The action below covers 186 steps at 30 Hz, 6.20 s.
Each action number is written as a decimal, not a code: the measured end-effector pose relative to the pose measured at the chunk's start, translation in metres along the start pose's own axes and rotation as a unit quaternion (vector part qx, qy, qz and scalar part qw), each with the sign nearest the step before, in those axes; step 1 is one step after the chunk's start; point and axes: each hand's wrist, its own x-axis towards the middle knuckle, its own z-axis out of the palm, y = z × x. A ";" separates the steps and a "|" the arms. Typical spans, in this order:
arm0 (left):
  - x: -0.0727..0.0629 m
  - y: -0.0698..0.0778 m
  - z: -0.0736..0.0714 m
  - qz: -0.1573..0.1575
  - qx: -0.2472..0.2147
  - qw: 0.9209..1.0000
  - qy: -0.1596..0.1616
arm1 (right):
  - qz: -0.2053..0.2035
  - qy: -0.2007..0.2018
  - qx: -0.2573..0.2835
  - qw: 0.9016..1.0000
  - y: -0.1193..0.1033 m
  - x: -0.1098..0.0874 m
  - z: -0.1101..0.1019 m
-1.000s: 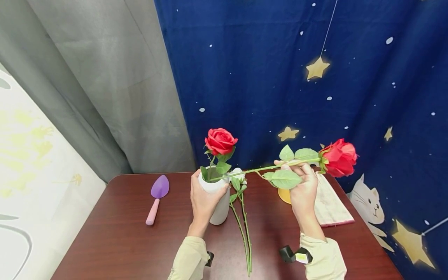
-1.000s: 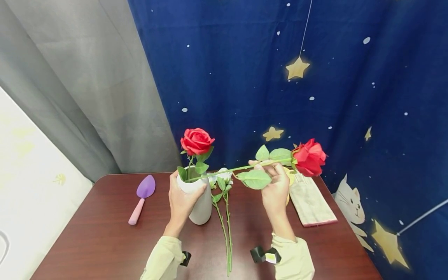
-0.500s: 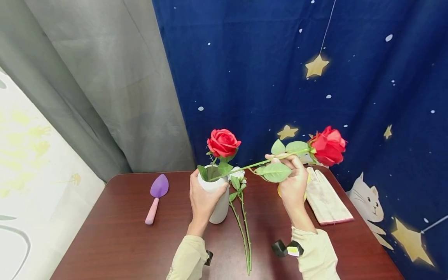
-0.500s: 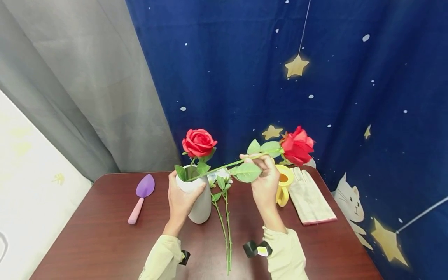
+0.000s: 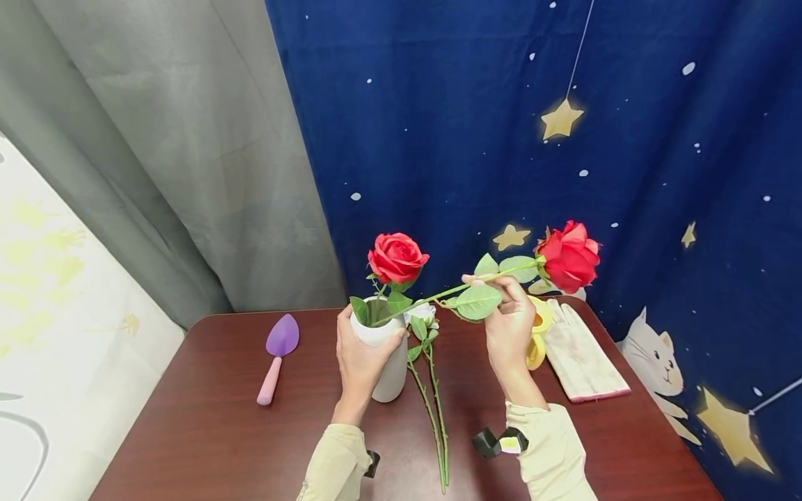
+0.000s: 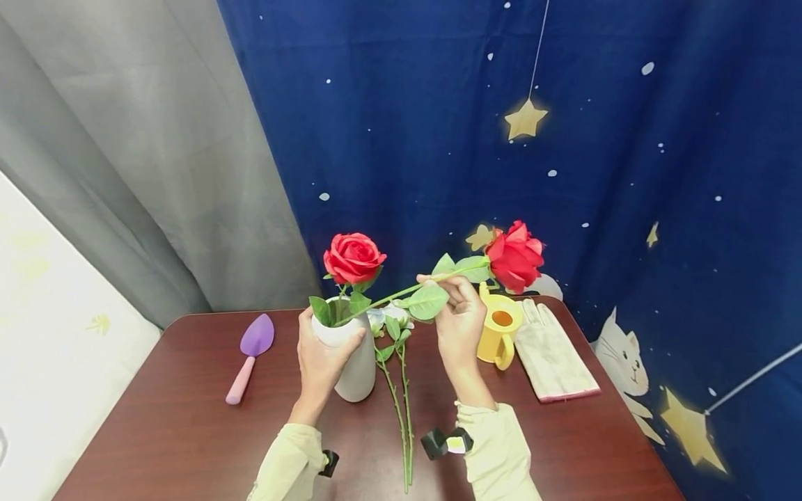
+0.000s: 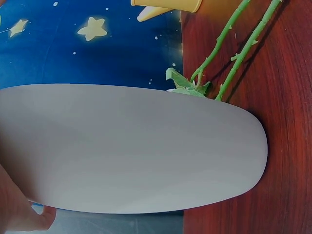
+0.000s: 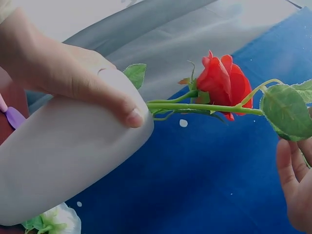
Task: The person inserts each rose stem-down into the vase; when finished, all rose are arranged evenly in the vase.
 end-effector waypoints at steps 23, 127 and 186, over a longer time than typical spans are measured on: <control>0.000 -0.001 0.000 0.009 -0.020 1.000 0.000 | 0.031 -0.081 -0.098 0.991 0.007 -0.005 0.017; -0.004 -0.001 0.001 0.005 -0.023 1.000 -0.008 | 0.411 -0.156 -0.455 0.775 0.153 -0.104 -0.060; -0.001 0.001 0.000 -0.006 -0.027 1.000 -0.006 | 0.520 -0.041 -0.056 0.851 0.109 -0.131 -0.102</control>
